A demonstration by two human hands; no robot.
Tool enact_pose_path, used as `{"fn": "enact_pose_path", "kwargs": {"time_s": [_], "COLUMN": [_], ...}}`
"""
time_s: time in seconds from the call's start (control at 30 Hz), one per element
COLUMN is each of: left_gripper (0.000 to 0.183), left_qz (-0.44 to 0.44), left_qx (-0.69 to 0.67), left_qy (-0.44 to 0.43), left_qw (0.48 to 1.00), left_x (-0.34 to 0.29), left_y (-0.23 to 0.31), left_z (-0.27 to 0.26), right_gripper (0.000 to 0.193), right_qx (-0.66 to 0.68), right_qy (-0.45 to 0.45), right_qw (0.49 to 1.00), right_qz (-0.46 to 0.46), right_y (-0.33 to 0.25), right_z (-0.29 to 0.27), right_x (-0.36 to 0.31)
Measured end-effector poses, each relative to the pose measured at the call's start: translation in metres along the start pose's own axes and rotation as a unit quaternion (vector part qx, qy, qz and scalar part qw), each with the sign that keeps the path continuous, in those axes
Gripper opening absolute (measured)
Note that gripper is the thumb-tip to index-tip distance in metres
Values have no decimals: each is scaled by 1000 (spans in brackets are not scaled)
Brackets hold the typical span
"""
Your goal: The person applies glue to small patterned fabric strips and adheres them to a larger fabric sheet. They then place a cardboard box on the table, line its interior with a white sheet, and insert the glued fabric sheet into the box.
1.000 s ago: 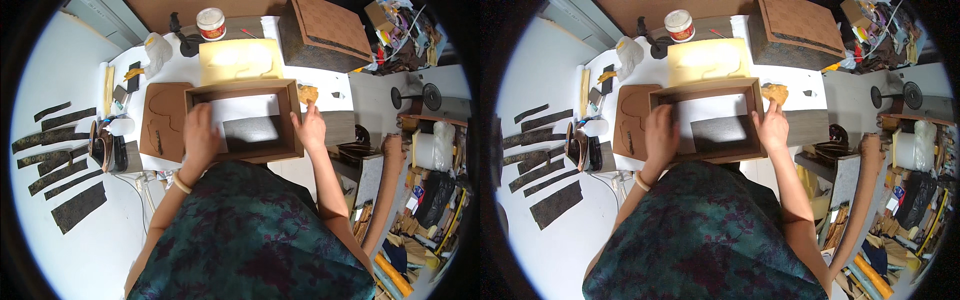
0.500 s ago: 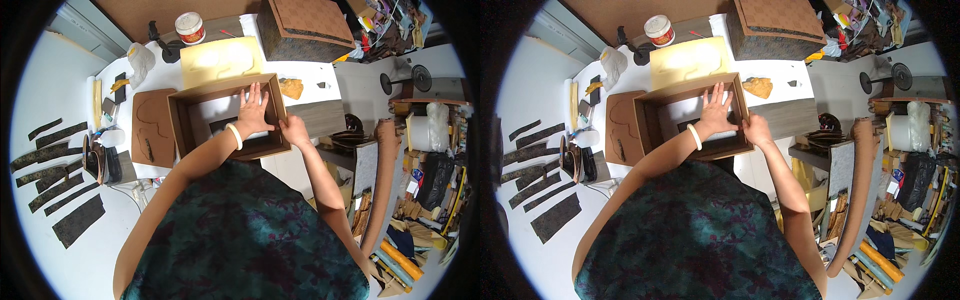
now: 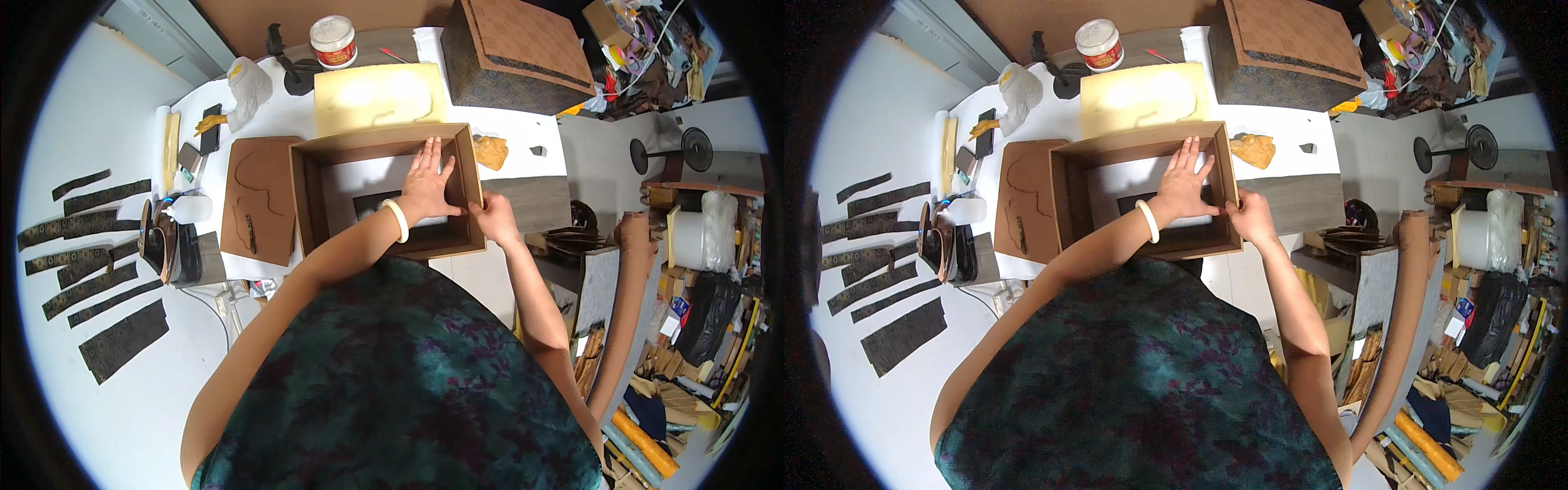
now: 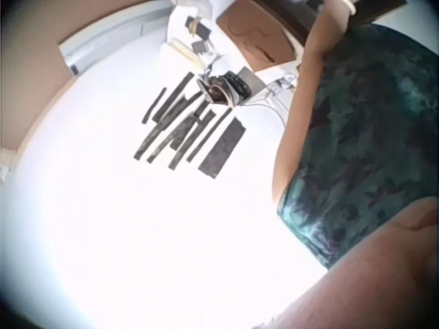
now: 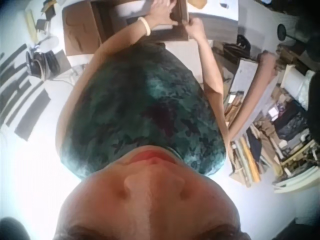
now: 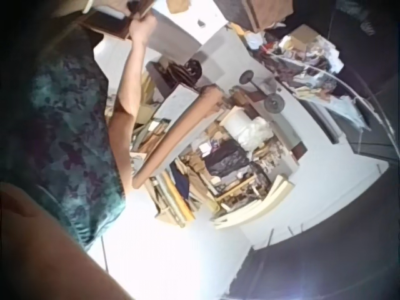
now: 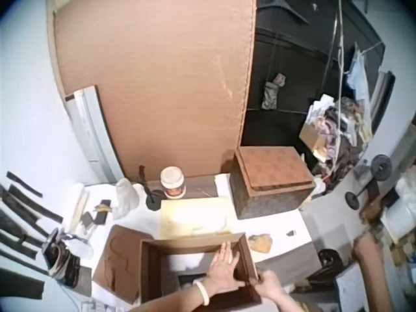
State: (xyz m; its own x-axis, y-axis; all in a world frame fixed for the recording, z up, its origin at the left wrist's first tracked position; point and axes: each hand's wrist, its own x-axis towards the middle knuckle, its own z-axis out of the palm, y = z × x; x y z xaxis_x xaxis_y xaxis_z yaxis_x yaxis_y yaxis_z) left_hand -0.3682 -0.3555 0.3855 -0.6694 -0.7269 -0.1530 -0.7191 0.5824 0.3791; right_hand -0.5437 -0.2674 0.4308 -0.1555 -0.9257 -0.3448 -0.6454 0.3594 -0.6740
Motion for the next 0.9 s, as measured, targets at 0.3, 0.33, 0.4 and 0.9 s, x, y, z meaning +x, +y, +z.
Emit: {"fn": "enact_pose_path", "kwargs": {"time_s": [0.3, 0.33, 0.4, 0.9], "left_gripper": [83, 83, 61, 30], "left_qz": [-131, -213, -340, -281], "left_qx": [-82, -22, -36, -104], "left_qy": [344, 329, 208, 168], "left_qw": [926, 920, 916, 939], "left_x": [-152, -176, -203, -206], "left_y": [-74, -92, -124, -146], "left_z": [-102, -97, -78, -55], "right_gripper": [47, 45, 37, 29], "right_qx": [-221, -211, -144, -319], "right_qy": [149, 242, 96, -102], "right_qw": [957, 918, 937, 787], "right_qz": [-114, -233, -304, -518], "right_y": [-64, -91, -130, -150], "right_z": [-1, 9, 54, 216], "right_x": [-23, -28, -26, 10]}}
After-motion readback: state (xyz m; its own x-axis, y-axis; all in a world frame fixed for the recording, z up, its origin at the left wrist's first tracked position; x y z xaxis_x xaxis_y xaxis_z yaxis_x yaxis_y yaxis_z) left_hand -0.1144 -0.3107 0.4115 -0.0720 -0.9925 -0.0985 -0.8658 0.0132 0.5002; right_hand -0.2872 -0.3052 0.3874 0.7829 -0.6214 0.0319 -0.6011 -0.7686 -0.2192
